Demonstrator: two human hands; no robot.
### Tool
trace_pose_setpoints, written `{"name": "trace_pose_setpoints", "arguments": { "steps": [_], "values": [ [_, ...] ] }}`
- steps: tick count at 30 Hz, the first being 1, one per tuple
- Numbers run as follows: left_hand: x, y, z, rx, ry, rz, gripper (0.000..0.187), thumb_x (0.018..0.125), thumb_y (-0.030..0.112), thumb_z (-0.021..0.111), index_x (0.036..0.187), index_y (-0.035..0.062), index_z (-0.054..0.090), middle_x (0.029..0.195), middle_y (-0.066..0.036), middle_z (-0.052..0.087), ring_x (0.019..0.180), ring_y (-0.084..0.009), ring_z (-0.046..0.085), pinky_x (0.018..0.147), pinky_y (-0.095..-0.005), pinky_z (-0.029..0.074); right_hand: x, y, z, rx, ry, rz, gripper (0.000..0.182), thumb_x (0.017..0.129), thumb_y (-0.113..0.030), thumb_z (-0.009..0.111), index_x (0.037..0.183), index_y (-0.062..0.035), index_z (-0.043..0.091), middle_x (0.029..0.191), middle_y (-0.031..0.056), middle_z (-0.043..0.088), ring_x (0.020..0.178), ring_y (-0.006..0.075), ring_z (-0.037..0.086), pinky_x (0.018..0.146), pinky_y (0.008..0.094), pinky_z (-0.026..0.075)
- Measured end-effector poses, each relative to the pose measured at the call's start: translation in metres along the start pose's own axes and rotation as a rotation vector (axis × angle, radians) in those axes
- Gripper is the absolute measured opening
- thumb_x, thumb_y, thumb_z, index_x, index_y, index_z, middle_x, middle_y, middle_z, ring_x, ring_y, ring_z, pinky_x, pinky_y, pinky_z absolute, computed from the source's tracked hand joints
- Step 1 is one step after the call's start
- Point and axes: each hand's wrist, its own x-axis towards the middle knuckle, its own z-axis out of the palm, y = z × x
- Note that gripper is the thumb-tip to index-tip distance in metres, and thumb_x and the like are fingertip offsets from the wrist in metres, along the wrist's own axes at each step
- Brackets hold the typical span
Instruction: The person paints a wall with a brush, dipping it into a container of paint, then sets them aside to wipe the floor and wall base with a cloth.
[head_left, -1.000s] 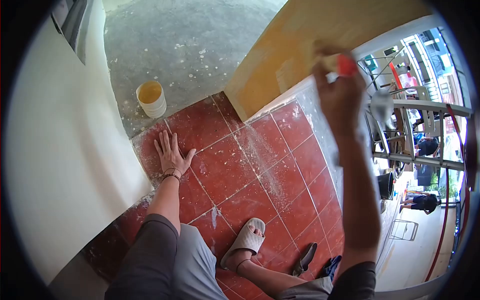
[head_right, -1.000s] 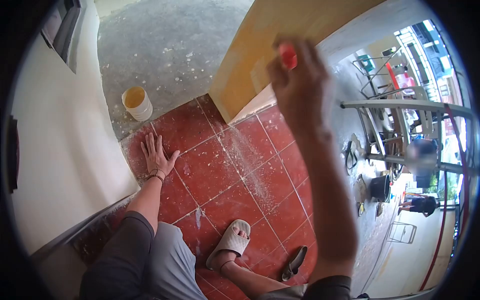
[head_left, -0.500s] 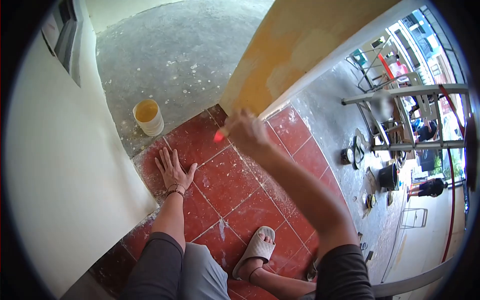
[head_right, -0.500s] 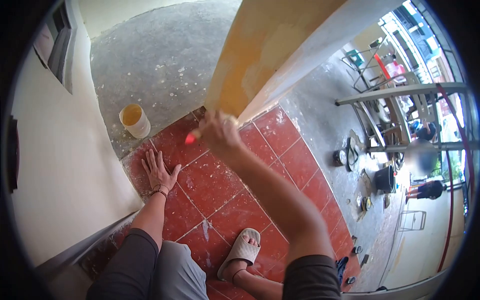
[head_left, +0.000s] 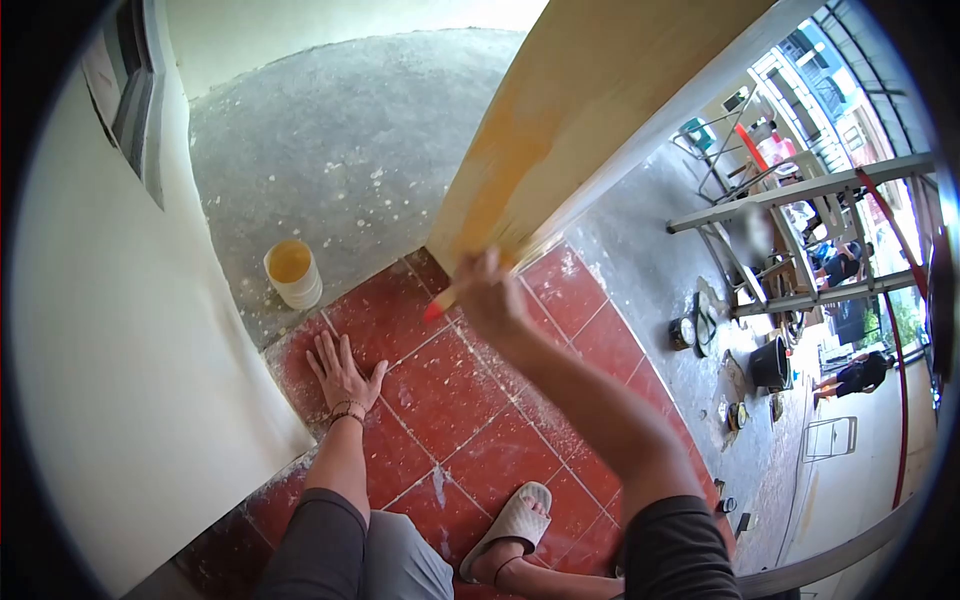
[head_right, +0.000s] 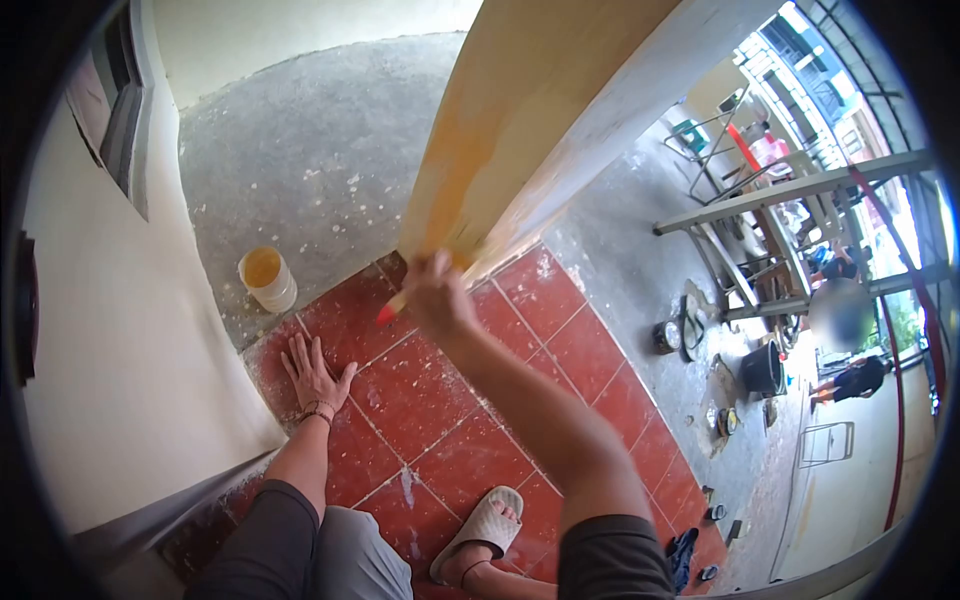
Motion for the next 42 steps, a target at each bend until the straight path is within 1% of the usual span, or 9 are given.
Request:
{"name": "trace_pose_setpoints", "arguments": {
  "steps": [6, 10, 14, 17, 22, 24, 26, 33, 42],
  "values": [
    [0.004, 0.007, -0.013, 0.158, -0.250, -0.055, 0.109, 0.076, 0.081, 0.046, 0.152, 0.0058, 0.025, 0.161, -0.022, 0.005, 0.150, -0.0328, -0.002, 0.118, -0.0553, -0.009, 0.043, 0.142, -0.092, 0.749, 0.324, 0.244, 0.011, 0.080, -0.005, 0.063, 0.089, -0.0100, 0.065, 0.093, 0.0087, 0.065, 0.092, 0.0293, 0.063, 0.074, 0.0381, 0.053],
    [0.008, 0.018, -0.030, 0.042, -0.413, -0.177, 0.124, 0.070, 0.084, 0.052, 0.156, 0.0067, 0.006, 0.161, -0.023, -0.005, 0.149, -0.0356, -0.009, 0.115, -0.0578, -0.012, 0.050, 0.214, -0.253, 0.243, 0.636, 0.141, 0.008, 0.087, -0.015, 0.059, 0.091, -0.0125, 0.065, 0.096, 0.0108, 0.062, 0.081, 0.0286, 0.063, 0.068, 0.0411, 0.052],
    [-0.004, 0.037, -0.042, 0.052, -0.625, -0.264, 0.148, 0.052, 0.082, 0.070, 0.155, 0.0103, -0.009, 0.160, -0.019, -0.015, 0.147, -0.0355, -0.018, 0.113, -0.0610, -0.014, 0.063, 0.130, -0.148, 0.202, 0.770, 0.341, 0.017, 0.080, -0.017, 0.061, 0.091, -0.0048, 0.066, 0.101, 0.0120, 0.057, 0.092, 0.0284, 0.056, 0.066, 0.0390, 0.049],
    [-0.001, 0.041, -0.047, 0.148, -0.702, -0.243, 0.151, 0.051, 0.074, 0.078, 0.154, 0.0089, -0.013, 0.159, -0.020, -0.018, 0.147, -0.0377, -0.019, 0.113, -0.0608, -0.014, 0.047, 0.041, -0.038, -0.305, 0.156, 0.041, 0.030, 0.076, -0.023, 0.061, 0.092, 0.0006, 0.068, 0.098, 0.0138, 0.057, 0.090, 0.0319, 0.052, 0.061, 0.0380, 0.046],
    [0.002, 0.040, -0.044, 0.129, -0.726, -0.245, 0.156, 0.050, 0.067, 0.084, 0.152, 0.0075, -0.018, 0.158, -0.023, -0.021, 0.145, -0.0406, -0.022, 0.112, -0.0621, -0.013, 0.059, -0.014, 0.006, 0.430, -0.090, -0.001, 0.022, 0.085, -0.022, 0.060, 0.094, -0.0052, 0.071, 0.100, 0.0136, 0.063, 0.096, 0.0300, 0.062, 0.071, 0.0461, 0.055],
    [0.003, 0.041, -0.044, 0.122, -0.740, -0.247, 0.156, 0.050, 0.066, 0.084, 0.152, 0.0078, -0.018, 0.158, -0.023, -0.022, 0.145, -0.0406, -0.022, 0.112, -0.0620, -0.013, 0.072, 0.047, -0.032, 1.291, 0.110, 0.479, 0.017, 0.087, -0.023, 0.059, 0.093, -0.0126, 0.071, 0.098, 0.0120, 0.067, 0.101, 0.0266, 0.064, 0.072, 0.0410, 0.055],
    [0.003, 0.041, -0.046, 0.125, -0.741, -0.250, 0.154, 0.051, 0.065, 0.084, 0.152, 0.0084, -0.018, 0.157, -0.022, -0.023, 0.145, -0.0404, -0.022, 0.112, -0.0613, -0.013, 0.092, 0.113, -0.121, 0.332, -0.031, 0.393, 0.014, 0.088, -0.022, 0.058, 0.098, -0.0186, 0.068, 0.089, 0.0042, 0.067, 0.088, 0.0245, 0.066, 0.067, 0.0399, 0.053],
    [0.006, 0.041, -0.046, 0.137, -0.787, -0.257, 0.154, 0.052, 0.065, 0.084, 0.152, 0.0083, -0.020, 0.157, -0.022, -0.023, 0.145, -0.0403, -0.023, 0.112, -0.0616, -0.014, 0.083, 0.092, -0.124, 0.038, 0.757, 0.243, 0.009, 0.077, -0.019, 0.061, 0.081, -0.0130, 0.067, 0.095, 0.0094, 0.058, 0.090, 0.0259, 0.055, 0.067, 0.0374, 0.050],
    [0.007, 0.042, -0.045, 0.138, -0.788, -0.259, 0.154, 0.053, 0.065, 0.083, 0.151, 0.0084, -0.020, 0.157, -0.021, -0.024, 0.145, -0.0397, -0.023, 0.112, -0.0608, -0.015, 0.094, 0.013, -0.040, 0.205, -0.052, 0.005, 0.017, 0.088, -0.018, 0.055, 0.095, -0.0136, 0.071, 0.094, 0.0131, 0.065, 0.092, 0.0287, 0.065, 0.071, 0.0403, 0.055]
  ]
}}
